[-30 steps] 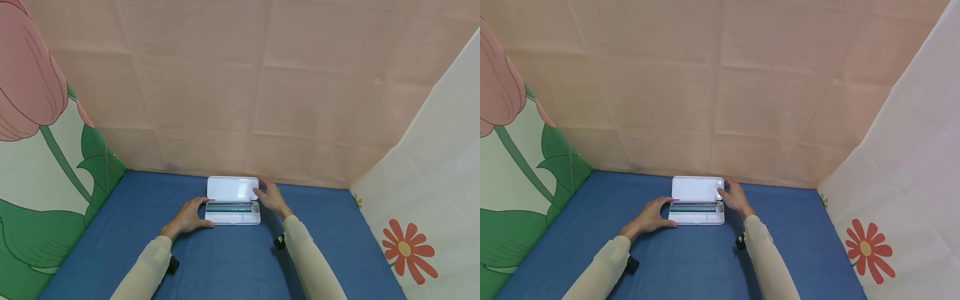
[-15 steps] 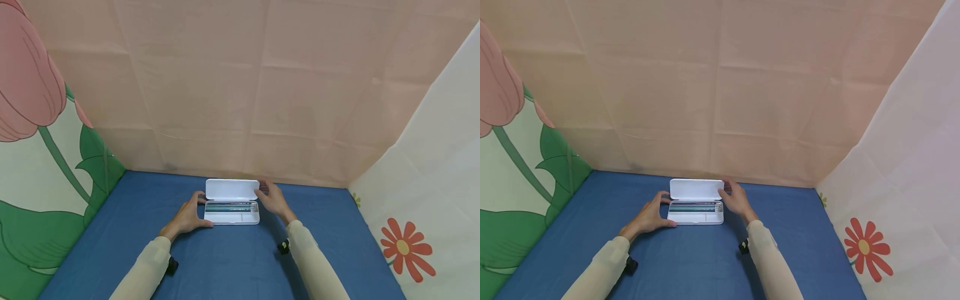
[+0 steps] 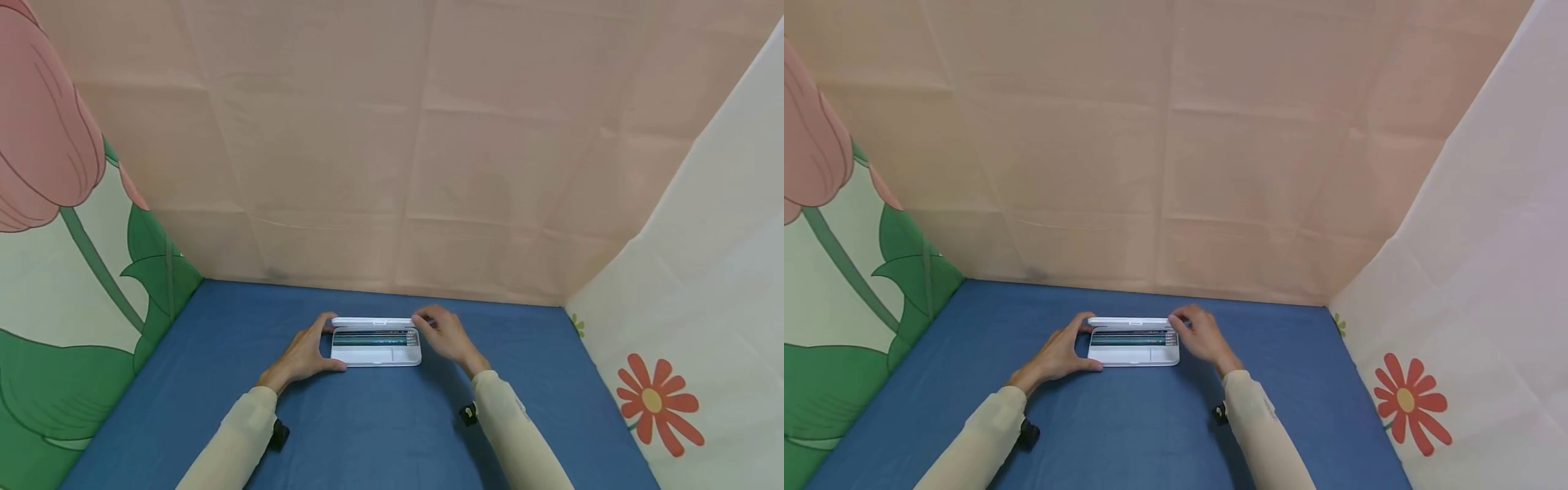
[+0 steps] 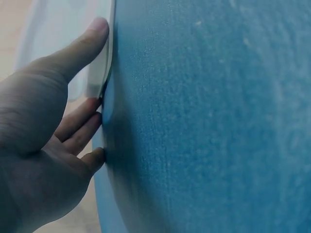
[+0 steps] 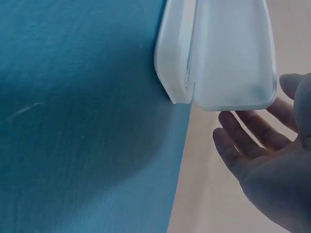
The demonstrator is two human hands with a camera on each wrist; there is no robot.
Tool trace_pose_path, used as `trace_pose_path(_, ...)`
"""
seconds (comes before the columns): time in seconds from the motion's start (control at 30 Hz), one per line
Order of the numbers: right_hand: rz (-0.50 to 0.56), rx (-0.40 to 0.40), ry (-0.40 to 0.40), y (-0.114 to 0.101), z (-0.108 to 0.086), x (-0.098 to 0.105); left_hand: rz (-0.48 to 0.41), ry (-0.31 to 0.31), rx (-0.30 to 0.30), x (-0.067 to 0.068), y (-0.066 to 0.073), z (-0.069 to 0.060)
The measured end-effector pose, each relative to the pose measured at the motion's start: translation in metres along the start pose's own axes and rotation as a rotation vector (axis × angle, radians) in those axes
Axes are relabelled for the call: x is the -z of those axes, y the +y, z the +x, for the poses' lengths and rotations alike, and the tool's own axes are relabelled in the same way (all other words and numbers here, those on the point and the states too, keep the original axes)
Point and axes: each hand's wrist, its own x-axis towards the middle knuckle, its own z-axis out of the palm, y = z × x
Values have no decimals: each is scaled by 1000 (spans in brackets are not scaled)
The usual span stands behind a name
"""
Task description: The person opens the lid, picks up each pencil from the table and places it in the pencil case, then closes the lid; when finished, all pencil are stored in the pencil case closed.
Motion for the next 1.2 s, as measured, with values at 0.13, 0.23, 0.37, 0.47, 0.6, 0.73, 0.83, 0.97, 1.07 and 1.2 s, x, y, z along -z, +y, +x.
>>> trace_pose_path(0.13,-38,6,-49,1,-5,-2,-17,-13,2,2,-1,0)
trace_pose_path(0.23,-47,14,-63,0,-7,-4,-40,-17,22,4,-1,1)
trace_pose_path(0.37,-50,26,-81,1,-10,-7,-39,-3,37,4,0,2)
trace_pose_path(0.47,-52,39,-90,1,-11,-10,-32,14,32,3,1,2)
trace_pose_path(0.6,-73,55,-87,2,-13,-15,-18,26,24,3,2,2)
trace_pose_path(0.73,-103,40,-102,3,-15,-19,1,21,24,2,4,2)
trace_pose_path(0.83,-121,12,-129,4,-18,-21,19,8,33,1,4,1)
trace_pose_path(0.97,-143,-24,-168,6,-20,-24,46,-8,41,-1,1,0)
trace_pose_path(1.07,-159,-51,-201,7,-21,-25,57,-17,44,-2,1,-1)
trace_pose_path(1.2,-191,-94,-230,10,-22,-28,65,-21,49,-3,1,-1)
